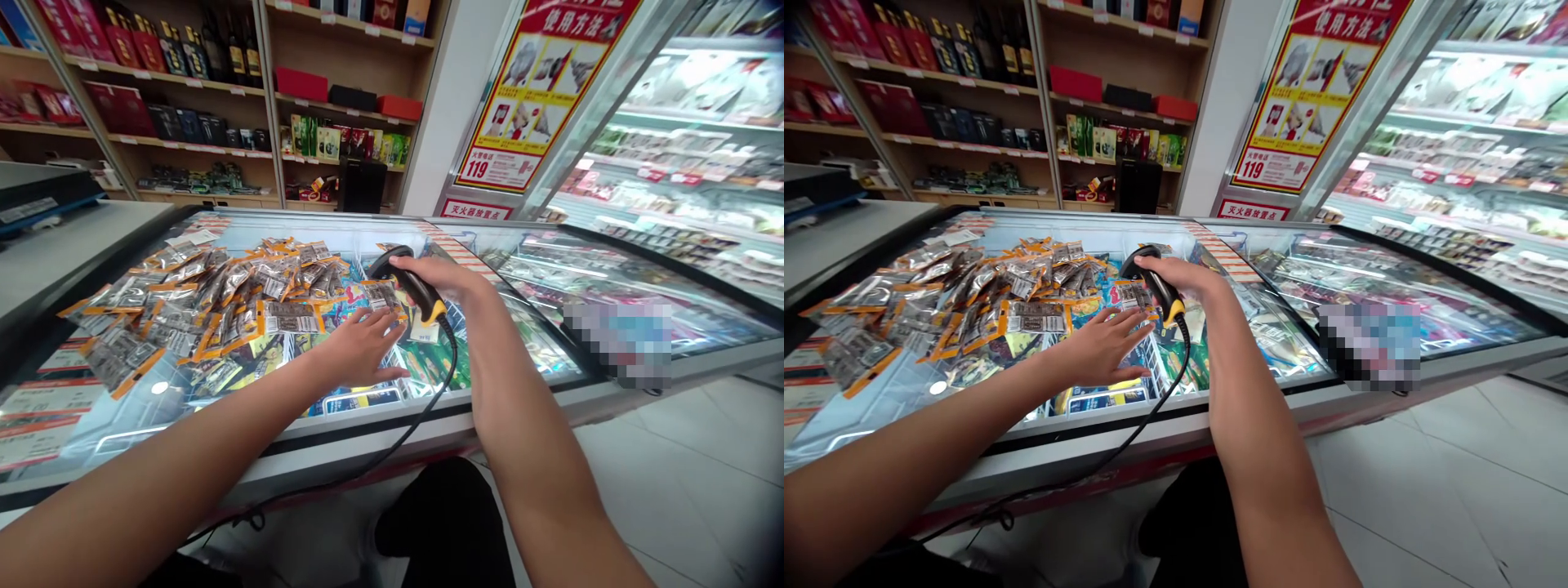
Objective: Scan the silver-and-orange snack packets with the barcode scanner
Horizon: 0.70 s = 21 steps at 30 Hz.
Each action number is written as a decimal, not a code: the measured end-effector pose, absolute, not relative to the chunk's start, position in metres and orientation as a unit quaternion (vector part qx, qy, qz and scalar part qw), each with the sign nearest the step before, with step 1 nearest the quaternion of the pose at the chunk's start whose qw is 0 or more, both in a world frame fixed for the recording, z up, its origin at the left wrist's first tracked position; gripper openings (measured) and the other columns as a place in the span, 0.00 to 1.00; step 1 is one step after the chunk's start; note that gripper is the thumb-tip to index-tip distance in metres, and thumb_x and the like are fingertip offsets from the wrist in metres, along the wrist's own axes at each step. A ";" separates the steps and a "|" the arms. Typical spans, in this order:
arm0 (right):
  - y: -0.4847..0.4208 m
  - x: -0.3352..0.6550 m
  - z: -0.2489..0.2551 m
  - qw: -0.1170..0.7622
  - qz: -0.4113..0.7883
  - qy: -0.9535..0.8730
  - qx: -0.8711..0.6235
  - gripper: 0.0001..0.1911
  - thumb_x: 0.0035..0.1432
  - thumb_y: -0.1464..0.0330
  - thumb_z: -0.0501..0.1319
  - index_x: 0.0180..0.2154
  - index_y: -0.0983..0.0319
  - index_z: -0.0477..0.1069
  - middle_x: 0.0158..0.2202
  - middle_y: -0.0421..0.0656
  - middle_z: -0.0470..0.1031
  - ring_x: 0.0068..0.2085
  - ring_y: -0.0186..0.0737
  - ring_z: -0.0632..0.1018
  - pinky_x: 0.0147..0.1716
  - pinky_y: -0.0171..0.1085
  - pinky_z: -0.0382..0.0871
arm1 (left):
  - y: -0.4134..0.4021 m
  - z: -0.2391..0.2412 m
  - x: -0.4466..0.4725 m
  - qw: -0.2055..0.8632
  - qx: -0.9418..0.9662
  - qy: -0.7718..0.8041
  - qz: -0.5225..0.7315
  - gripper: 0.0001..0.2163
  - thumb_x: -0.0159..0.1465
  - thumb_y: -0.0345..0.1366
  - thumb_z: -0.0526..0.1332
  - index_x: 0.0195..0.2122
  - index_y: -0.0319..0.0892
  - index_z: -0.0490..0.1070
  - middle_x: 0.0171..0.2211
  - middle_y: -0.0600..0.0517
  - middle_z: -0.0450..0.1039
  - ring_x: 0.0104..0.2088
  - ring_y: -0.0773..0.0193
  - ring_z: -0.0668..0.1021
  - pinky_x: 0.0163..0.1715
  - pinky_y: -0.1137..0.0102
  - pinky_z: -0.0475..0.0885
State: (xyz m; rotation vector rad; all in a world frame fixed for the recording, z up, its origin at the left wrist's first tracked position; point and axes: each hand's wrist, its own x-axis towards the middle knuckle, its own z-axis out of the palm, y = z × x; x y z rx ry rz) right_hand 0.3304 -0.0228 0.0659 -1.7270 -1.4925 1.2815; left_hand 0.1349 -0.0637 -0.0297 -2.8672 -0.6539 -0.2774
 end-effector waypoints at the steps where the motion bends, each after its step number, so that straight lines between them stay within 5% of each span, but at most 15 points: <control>1: -0.022 0.331 0.066 0.248 0.471 -0.562 -0.633 0.23 0.70 0.52 0.59 0.28 0.61 0.71 0.22 0.47 0.76 0.21 0.40 0.76 0.17 0.35 0.71 | -0.063 -0.031 0.135 0.093 -0.966 -0.221 -0.098 0.39 0.71 0.62 0.46 0.71 0.34 0.59 0.72 0.35 0.58 0.71 0.41 0.63 0.67 0.49 0.58; 21: -0.035 0.322 0.077 0.225 0.481 -0.557 -0.638 0.24 0.73 0.56 0.55 0.27 0.62 0.71 0.20 0.47 0.75 0.19 0.38 0.75 0.15 0.34 0.71 | -0.065 -0.028 0.134 0.087 -0.963 -0.231 -0.105 0.40 0.71 0.63 0.47 0.72 0.34 0.57 0.71 0.35 0.61 0.69 0.41 0.66 0.64 0.50 0.61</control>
